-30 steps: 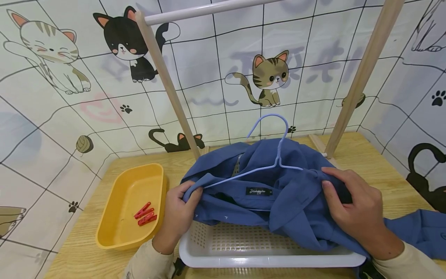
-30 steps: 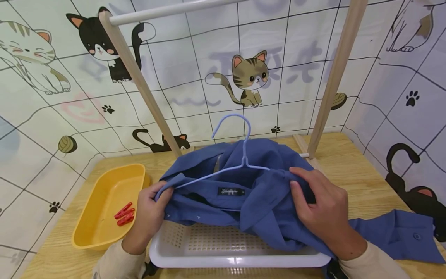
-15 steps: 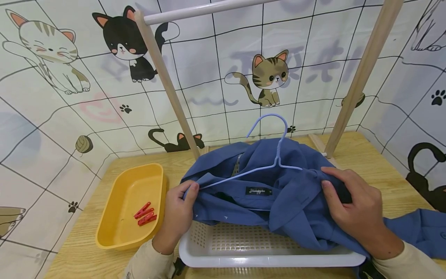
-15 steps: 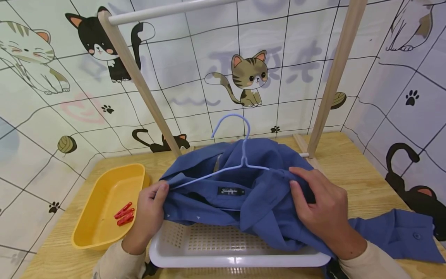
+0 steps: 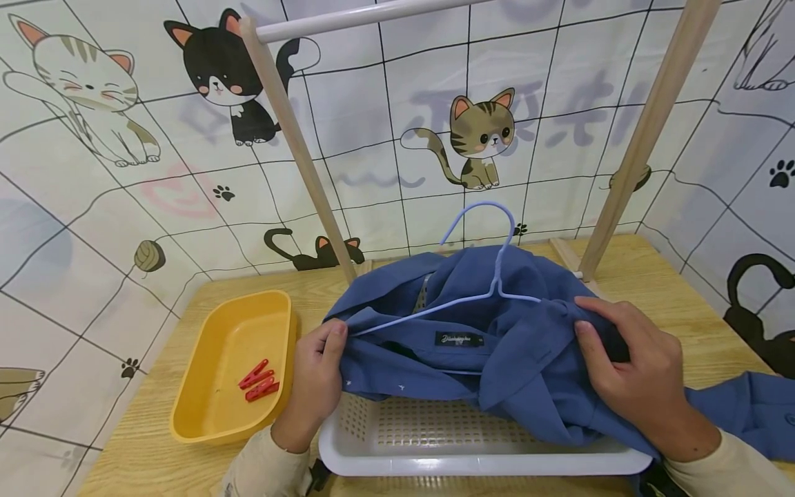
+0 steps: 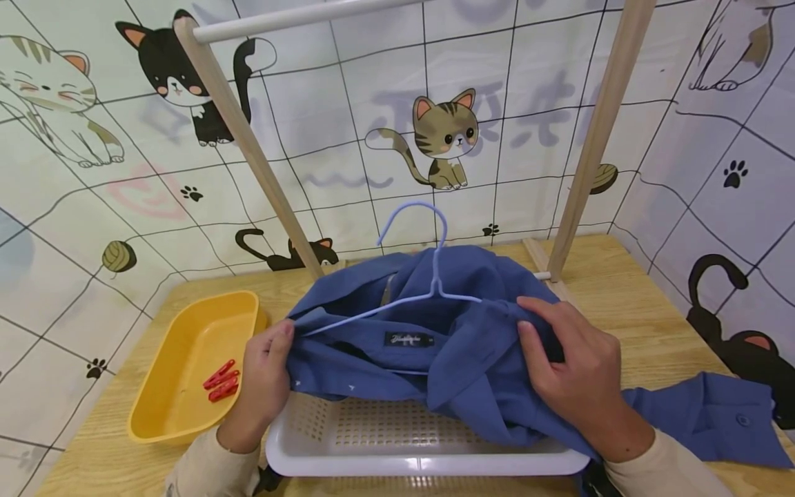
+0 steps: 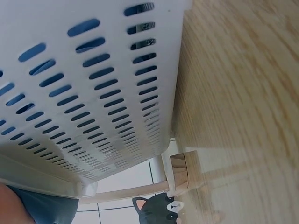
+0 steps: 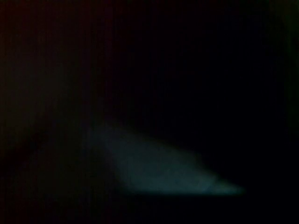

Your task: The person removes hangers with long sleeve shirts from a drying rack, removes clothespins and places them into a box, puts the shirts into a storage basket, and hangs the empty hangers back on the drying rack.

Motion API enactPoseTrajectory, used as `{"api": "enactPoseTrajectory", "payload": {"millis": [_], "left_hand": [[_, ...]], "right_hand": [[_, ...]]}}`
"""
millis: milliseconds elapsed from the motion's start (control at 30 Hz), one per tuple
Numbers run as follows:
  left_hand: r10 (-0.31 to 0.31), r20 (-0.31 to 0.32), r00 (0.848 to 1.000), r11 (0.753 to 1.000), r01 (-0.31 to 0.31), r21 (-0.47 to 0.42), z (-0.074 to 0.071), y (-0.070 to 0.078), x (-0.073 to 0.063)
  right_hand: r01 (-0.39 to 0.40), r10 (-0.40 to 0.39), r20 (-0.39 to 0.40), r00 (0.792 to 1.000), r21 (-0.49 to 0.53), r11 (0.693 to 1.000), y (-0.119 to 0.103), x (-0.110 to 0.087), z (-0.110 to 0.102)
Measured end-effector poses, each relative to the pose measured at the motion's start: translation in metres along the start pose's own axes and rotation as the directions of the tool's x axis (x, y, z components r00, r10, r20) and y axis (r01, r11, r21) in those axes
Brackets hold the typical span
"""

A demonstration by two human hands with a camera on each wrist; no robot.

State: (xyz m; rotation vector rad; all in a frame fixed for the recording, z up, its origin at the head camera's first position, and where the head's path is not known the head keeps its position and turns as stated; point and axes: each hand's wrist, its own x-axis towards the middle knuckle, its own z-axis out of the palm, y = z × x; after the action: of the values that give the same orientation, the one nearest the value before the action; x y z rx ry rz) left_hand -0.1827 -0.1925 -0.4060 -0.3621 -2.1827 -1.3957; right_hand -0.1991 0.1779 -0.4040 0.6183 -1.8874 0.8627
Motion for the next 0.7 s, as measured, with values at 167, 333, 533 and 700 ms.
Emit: {"api": "enactPoseTrajectory", "payload": {"millis": [167,333,533,700], "left_hand": [[-0.006,-0.007,1.000,1.000,0.006,-0.011,-0.0002,-0.0007,-0.0002],[-0.051,-0.003,0.999,0.998,0.051,-0.026,-0.0009,0.0014,0.0005],[-0.165,0.006,0.986,0.986,0.165,-0.020,-0.0030,0.0036,0.0034],[-0.230,0.013,0.973,0.972,0.230,-0.042,-0.0040,0.0026,0.0047]], "right_hand": [[-0.004,0.004,-0.003,1.000,-0.007,1.000,0.0006,-0.0002,0.0002],[-0.001,0.001,-0.016,1.000,-0.004,1.000,0.0005,-0.0002,0.0007],[0.000,0.000,-0.034,0.999,-0.012,1.000,0.0008,-0.0008,0.0004],[-0.003,0.003,-0.027,1.000,-0.012,1.000,0.0001,-0.0010,-0.0004]]}}
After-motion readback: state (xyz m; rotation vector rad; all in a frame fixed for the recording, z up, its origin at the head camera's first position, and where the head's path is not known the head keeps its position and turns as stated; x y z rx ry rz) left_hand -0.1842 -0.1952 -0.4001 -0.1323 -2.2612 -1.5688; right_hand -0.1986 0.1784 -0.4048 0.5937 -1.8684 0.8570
